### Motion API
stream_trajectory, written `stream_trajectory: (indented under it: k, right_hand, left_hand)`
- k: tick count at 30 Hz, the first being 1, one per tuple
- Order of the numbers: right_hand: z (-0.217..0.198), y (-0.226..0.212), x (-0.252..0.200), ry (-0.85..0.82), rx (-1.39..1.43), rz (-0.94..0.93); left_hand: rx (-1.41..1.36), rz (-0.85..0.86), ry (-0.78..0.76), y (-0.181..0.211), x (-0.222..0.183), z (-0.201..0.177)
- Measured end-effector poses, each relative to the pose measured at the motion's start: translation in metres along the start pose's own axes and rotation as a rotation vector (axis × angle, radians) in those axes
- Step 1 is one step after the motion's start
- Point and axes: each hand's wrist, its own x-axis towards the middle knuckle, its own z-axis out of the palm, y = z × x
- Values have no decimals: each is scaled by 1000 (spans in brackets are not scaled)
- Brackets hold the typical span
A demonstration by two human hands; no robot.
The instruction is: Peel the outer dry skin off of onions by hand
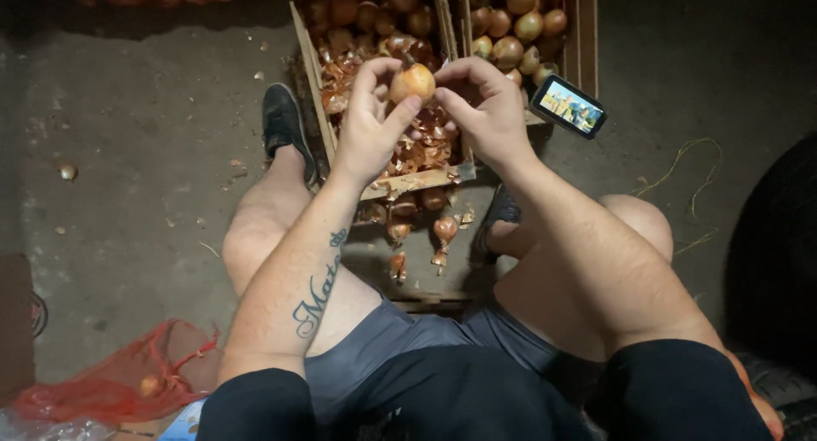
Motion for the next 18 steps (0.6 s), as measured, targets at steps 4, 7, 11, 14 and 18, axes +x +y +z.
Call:
stream_trajectory:
  k: [4, 7, 11, 14, 18]
  right_hand:
    - [0, -5, -1, 35, -113, -69]
    - [-1, -5, -1, 47, -230, -169]
    - [-2, 2, 2, 73, -260, -214]
    - [-4, 5, 3, 59, -283, -152]
    - [-4, -8, 2, 33, -291, -192]
  left_hand:
    - [19, -71, -12, 0, -1, 2]
    - [29, -95, -10, -2, -2, 2]
    - [-16, -114, -7, -1, -1, 1]
    - [-135, -115, -75, 4, -1, 1]
    - [-164, -137, -63, -2, 1, 0]
